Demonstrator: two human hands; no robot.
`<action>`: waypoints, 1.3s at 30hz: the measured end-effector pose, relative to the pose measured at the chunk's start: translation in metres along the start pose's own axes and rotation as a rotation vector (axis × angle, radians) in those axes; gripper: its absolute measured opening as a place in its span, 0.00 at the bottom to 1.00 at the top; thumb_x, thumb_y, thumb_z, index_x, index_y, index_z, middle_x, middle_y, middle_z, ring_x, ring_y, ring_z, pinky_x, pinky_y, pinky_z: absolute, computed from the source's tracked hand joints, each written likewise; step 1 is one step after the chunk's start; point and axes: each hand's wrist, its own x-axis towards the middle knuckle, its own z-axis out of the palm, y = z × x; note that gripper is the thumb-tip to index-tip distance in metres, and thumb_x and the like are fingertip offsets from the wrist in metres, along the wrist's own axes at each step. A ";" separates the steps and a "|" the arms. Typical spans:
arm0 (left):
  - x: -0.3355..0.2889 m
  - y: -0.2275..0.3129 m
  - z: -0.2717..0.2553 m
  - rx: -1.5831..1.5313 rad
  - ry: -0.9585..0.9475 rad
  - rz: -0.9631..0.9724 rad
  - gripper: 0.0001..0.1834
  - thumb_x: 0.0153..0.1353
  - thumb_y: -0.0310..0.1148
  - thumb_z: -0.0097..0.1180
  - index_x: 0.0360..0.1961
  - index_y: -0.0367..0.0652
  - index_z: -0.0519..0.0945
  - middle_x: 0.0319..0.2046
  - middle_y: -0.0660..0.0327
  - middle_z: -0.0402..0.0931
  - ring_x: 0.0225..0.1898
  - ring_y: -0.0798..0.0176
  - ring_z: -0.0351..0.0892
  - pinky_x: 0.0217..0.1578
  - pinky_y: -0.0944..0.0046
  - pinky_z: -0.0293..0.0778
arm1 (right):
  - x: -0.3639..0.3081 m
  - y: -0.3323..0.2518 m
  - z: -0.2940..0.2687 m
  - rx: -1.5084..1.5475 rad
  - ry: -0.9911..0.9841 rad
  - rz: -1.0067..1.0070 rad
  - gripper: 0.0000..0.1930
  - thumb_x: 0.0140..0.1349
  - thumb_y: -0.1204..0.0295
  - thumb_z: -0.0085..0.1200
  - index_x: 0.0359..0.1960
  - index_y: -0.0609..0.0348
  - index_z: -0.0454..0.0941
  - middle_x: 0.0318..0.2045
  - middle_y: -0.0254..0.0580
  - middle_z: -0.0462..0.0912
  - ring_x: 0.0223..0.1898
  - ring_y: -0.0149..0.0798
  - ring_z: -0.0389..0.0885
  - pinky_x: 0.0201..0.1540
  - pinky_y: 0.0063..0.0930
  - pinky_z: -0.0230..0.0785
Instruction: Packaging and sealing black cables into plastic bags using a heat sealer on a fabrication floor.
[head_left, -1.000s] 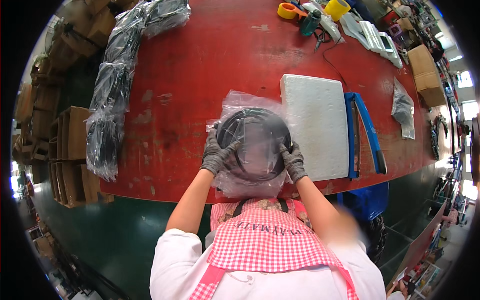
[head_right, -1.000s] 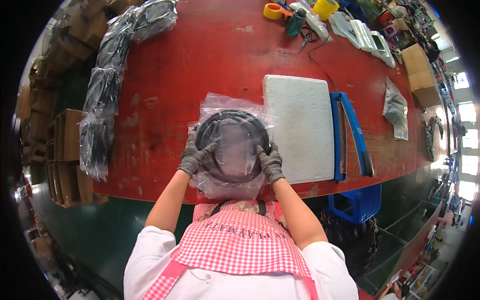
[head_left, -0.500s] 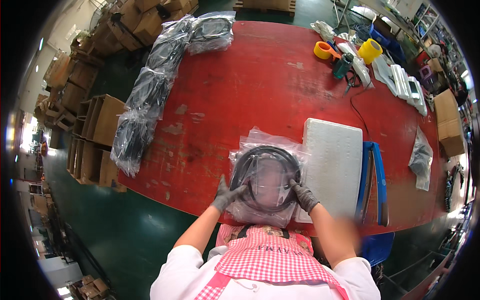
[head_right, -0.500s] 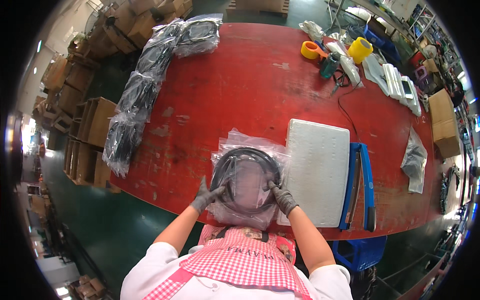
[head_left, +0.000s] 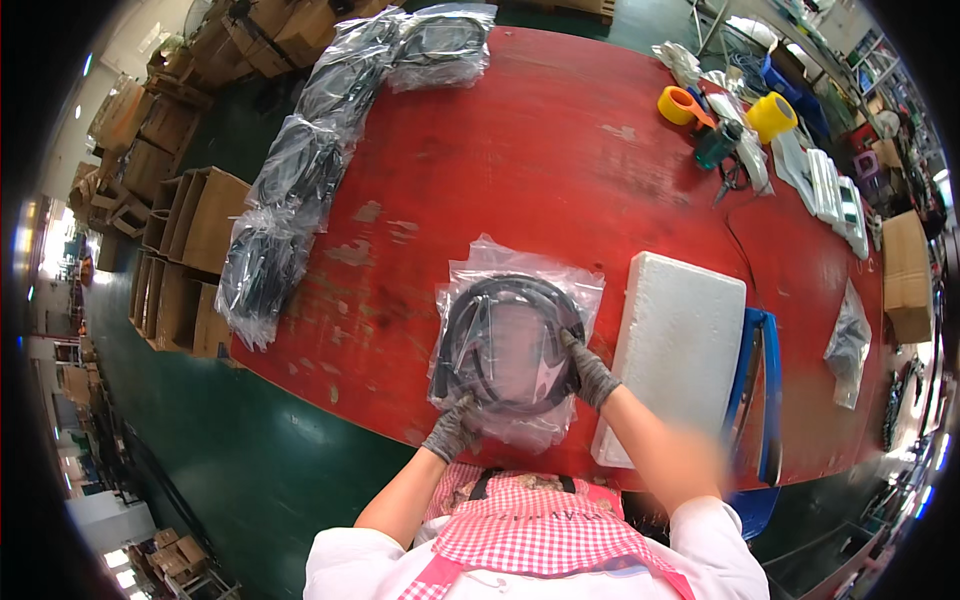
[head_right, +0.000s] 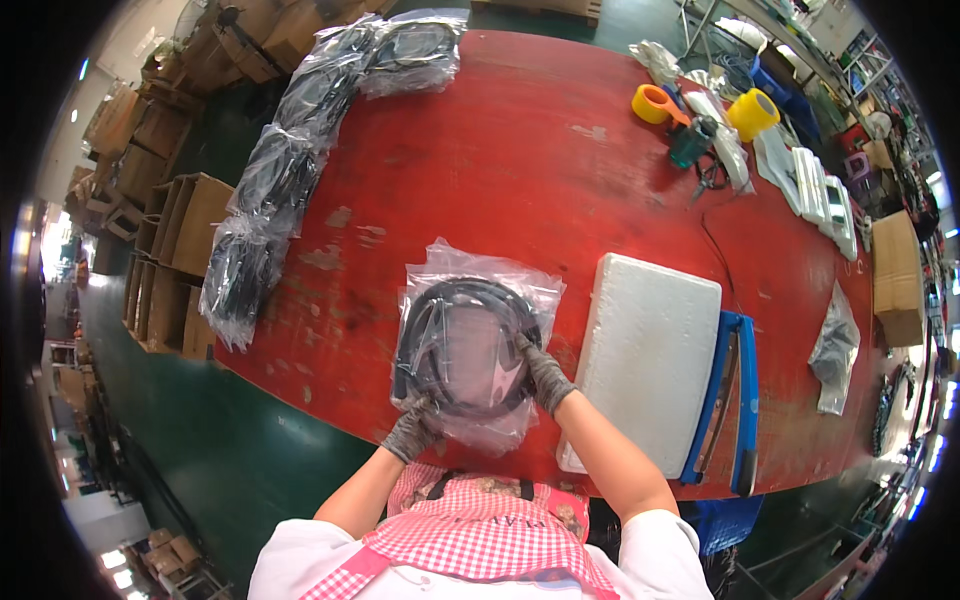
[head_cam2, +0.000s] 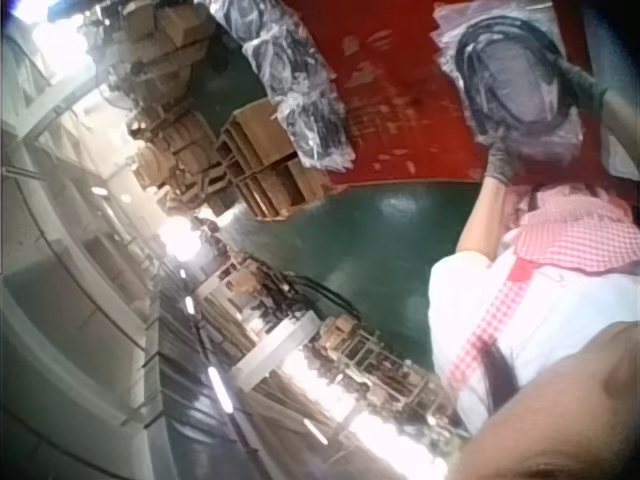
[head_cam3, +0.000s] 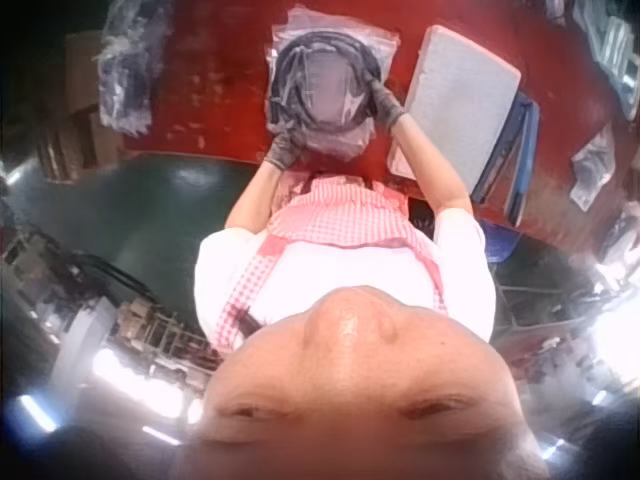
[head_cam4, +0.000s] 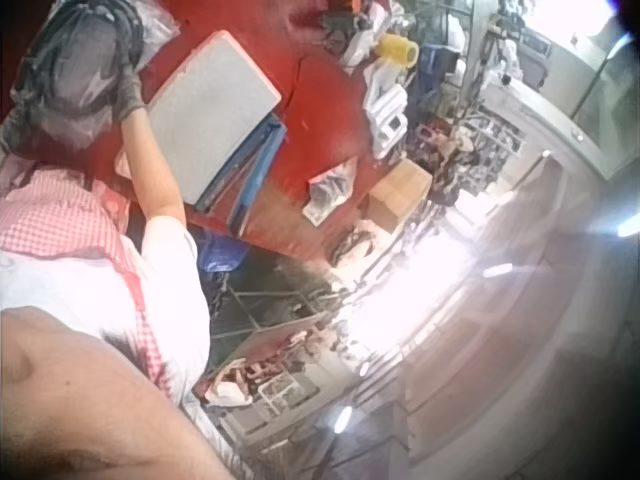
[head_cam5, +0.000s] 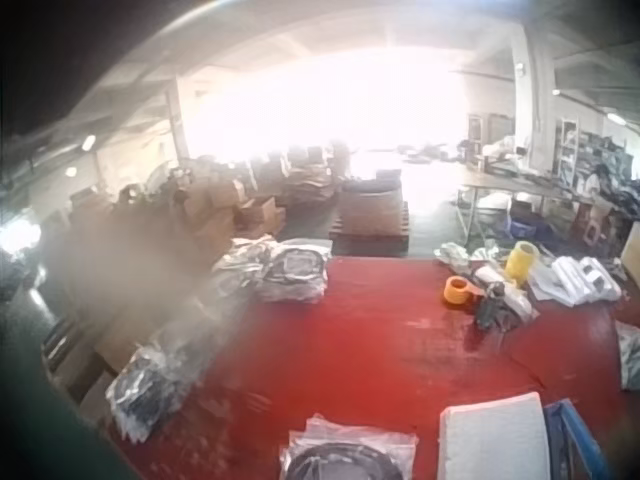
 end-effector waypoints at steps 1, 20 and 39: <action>0.000 0.017 0.024 -0.039 -0.007 0.080 0.25 0.49 0.42 0.60 0.49 0.56 0.67 0.47 0.67 0.69 0.49 0.57 0.68 0.44 0.48 0.69 | 0.013 -0.009 0.008 -0.022 -0.010 0.008 0.26 0.48 0.46 0.55 0.42 0.50 0.73 0.35 0.36 0.78 0.33 0.34 0.75 0.34 0.29 0.68; 0.174 0.385 0.065 0.014 0.121 0.482 0.35 0.46 0.35 0.64 0.55 0.65 0.60 0.47 0.70 0.65 0.46 0.62 0.67 0.32 0.53 0.74 | 0.216 -0.258 0.314 -0.292 0.231 -0.341 0.34 0.43 0.36 0.51 0.44 0.49 0.72 0.39 0.32 0.75 0.40 0.34 0.71 0.42 0.36 0.64; 0.233 0.482 0.089 0.124 0.187 0.879 0.42 0.49 0.33 0.62 0.61 0.58 0.50 0.49 0.63 0.63 0.41 0.63 0.68 0.33 0.62 0.72 | 0.269 -0.239 0.349 0.130 0.041 -0.641 0.16 0.58 0.49 0.44 0.29 0.45 0.70 0.20 0.26 0.69 0.20 0.27 0.65 0.21 0.20 0.59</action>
